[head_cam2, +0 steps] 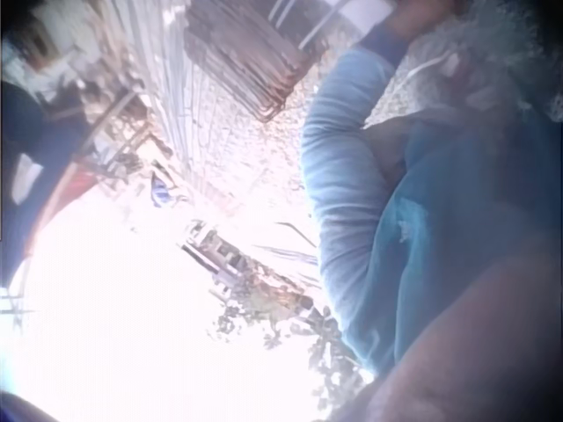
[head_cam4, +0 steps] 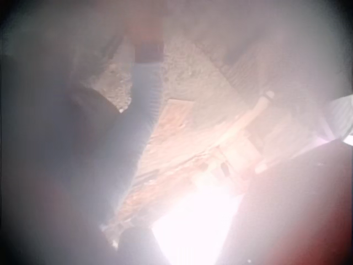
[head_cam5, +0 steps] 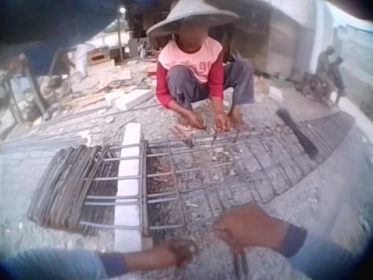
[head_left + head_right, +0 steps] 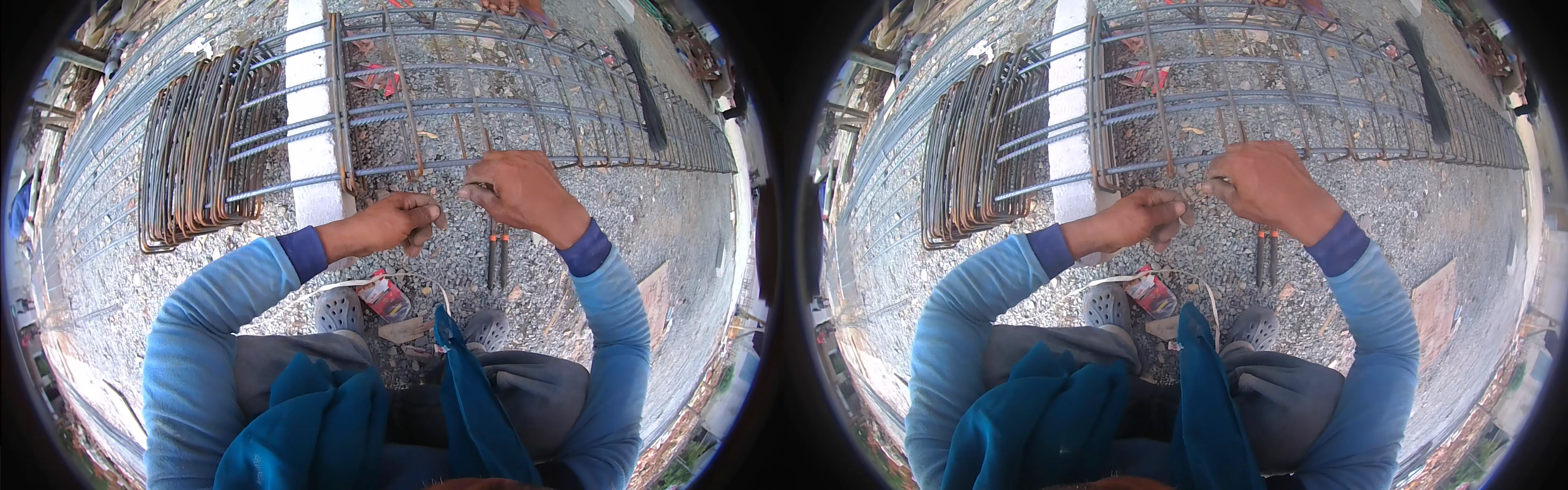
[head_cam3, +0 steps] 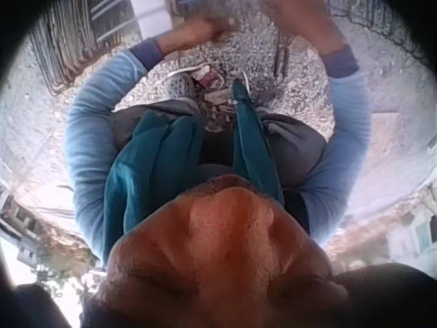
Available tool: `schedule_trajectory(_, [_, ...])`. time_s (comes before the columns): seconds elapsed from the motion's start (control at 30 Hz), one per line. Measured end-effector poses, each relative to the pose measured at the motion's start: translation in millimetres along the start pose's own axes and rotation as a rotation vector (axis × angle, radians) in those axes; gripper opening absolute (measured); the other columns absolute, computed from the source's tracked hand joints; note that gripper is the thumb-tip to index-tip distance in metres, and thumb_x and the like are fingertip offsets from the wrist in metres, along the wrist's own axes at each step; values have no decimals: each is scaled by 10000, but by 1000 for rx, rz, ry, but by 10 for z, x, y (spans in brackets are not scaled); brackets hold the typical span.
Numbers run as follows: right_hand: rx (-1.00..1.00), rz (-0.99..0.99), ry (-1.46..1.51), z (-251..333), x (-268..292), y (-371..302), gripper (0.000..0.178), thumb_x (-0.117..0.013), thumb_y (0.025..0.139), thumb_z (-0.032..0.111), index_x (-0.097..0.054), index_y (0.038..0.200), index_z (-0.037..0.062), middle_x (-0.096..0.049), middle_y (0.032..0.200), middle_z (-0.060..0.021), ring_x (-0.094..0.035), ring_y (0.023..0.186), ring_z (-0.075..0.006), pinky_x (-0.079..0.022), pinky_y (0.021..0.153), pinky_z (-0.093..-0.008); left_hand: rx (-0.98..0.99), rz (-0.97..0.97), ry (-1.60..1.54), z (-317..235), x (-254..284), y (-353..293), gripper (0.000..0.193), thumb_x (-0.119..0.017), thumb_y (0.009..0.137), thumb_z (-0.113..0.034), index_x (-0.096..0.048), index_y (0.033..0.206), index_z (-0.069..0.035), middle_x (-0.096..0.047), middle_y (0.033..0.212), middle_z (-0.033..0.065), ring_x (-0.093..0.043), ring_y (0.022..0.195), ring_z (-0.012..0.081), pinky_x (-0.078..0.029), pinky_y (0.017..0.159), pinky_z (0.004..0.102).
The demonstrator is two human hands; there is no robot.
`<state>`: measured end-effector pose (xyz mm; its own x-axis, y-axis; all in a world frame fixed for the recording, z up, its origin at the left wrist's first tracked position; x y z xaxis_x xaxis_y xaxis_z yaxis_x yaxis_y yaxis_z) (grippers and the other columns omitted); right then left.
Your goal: The person assembles a rebar cage by hand and using pliers, tying wire around intersections of steel bars to secure the structure.
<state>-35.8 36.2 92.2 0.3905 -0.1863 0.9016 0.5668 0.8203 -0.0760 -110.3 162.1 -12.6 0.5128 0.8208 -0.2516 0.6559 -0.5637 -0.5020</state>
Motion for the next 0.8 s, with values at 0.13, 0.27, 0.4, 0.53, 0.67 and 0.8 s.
schedule_trajectory(0.13, [-21,6,-52,-15,237,6,170,-665,800,223,-690,792,55,-628,717,-102,-621,712,-310,-463,630,-410,-100,-51,29,57,-32,10,409,-425,1006,-367,-574,1156,-17,-617,924,76,-610,827,146,-494,691,300])
schedule_trajectory(0.27, [-141,-9,-155,-2,553,49,175,-685,744,240,-708,711,70,-664,716,-110,-635,697,-310,-487,675,-421,-270,-288,62,63,-72,11,526,-429,996,-410,-455,1351,-24,-598,1163,111,-586,1008,155,-498,782,309])
schedule_trajectory(0.4, [-304,-181,-227,-261,805,126,172,-694,711,238,-704,686,68,-667,722,-135,-649,713,-311,-505,676,-402,-159,-419,35,303,1,48,569,-431,988,-422,-407,1382,-12,-607,1135,129,-592,1005,180,-489,809,326])
schedule_trajectory(0.53, [-213,-26,-390,-492,241,493,169,-678,709,229,-700,698,62,-647,673,-141,-629,668,-332,-490,655,-419,-68,-582,278,538,216,201,594,-439,966,-401,-411,1334,65,-563,1199,272,-567,1093,397,-435,923,402])
schedule_trajectory(0.67, [-178,192,-258,-425,-259,747,203,-680,704,256,-703,709,54,-653,698,-172,-639,713,-355,-495,692,-431,-111,-631,311,391,310,239,531,-451,962,-352,-454,1292,64,-595,1121,293,-567,1078,419,-433,925,390])
schedule_trajectory(0.8, [-154,158,-216,-478,-360,857,208,-678,701,255,-700,715,48,-656,711,-179,-645,733,-359,-499,713,-434,-23,-649,89,439,276,249,488,-478,956,-330,-500,1250,59,-621,1047,283,-597,1006,389,-446,896,384])
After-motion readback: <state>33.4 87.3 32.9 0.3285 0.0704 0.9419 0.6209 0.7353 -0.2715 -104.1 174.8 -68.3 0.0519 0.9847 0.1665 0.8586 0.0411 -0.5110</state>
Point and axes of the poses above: each hand's wrist, its own y-axis towards the middle knuckle, its own x-axis out of the back of the hand, z = x × y, the point moved 6 cm from there along y, towards the middle knuckle
